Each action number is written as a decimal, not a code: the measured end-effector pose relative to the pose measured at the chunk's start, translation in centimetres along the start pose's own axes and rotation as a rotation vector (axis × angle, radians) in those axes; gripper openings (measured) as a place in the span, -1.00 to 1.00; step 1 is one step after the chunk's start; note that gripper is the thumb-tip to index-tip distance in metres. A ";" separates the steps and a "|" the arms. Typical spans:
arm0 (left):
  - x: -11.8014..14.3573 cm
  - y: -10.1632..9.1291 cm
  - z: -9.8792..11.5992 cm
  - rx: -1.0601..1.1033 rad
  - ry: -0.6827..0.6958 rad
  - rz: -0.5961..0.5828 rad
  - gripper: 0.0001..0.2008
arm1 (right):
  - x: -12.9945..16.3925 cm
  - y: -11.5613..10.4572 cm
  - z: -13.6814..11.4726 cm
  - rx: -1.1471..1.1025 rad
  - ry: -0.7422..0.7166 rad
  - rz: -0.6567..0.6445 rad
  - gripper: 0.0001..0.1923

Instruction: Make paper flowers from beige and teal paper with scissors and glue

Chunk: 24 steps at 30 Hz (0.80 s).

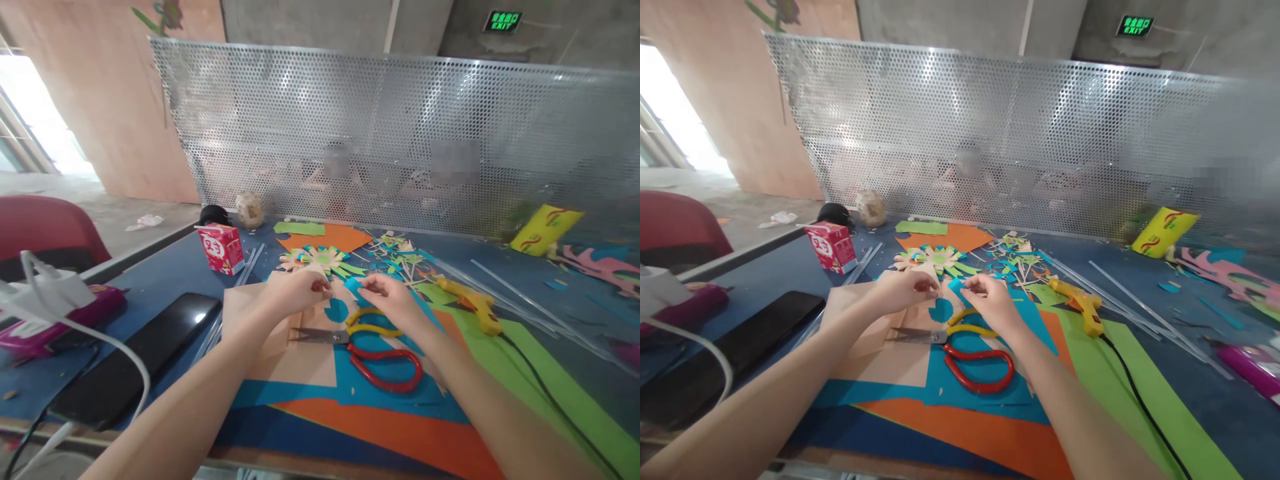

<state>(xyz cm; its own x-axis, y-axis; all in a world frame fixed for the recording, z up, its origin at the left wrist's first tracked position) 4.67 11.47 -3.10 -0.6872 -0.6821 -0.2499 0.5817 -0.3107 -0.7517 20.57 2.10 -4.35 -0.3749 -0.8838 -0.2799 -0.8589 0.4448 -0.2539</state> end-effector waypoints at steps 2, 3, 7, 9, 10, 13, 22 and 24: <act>-0.2 -0.1 0.3 0.090 -0.001 0.018 -0.84 | -0.1 -0.2 0.1 0.006 -0.007 0.026 -0.80; -0.3 -0.2 0.4 0.136 -0.004 0.041 -0.83 | -0.1 -0.4 0.0 0.009 -0.009 0.050 -0.80; -0.6 -1.0 0.2 0.298 -0.043 0.173 -0.77 | -0.2 -1.4 -0.3 0.020 -0.003 0.139 -0.78; -0.5 -1.2 0.2 0.371 -0.085 0.204 -0.74 | -0.1 -1.7 -0.4 0.027 -0.006 0.160 -0.79; -0.4 -1.2 0.2 0.411 -0.106 0.203 -0.74 | 0.0 -1.8 -0.6 0.031 -0.011 0.167 -0.79; -0.1 -0.9 0.4 0.566 -0.161 0.161 -0.77 | 0.3 -1.8 -1.2 0.016 -0.053 0.160 -0.82; 0.4 0.5 0.3 0.883 -0.335 0.005 -0.89 | 0.7 -1.2 -1.7 -0.141 -0.011 0.091 -0.84; 0.5 0.3 0.5 0.931 -0.350 0.021 -0.89 | 0.4 -1.5 -1.4 -0.138 -0.006 0.129 -0.83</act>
<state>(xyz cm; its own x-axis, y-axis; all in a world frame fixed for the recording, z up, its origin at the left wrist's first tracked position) 4.74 10.70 -3.13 -0.5931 -0.8036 0.0491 0.8047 -0.5899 0.0669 21.22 0.85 -2.83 -0.4836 -0.8196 -0.3074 -0.8437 0.5299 -0.0858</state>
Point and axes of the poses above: each hand's wrist, its own x-axis away from the middle knuckle, its own y-axis out of the palm, z = x × y, the point moved 5 cm from there along -x, towards the middle knuckle, and after that the axes turned 2 degrees about z, right-handed, at the moved point
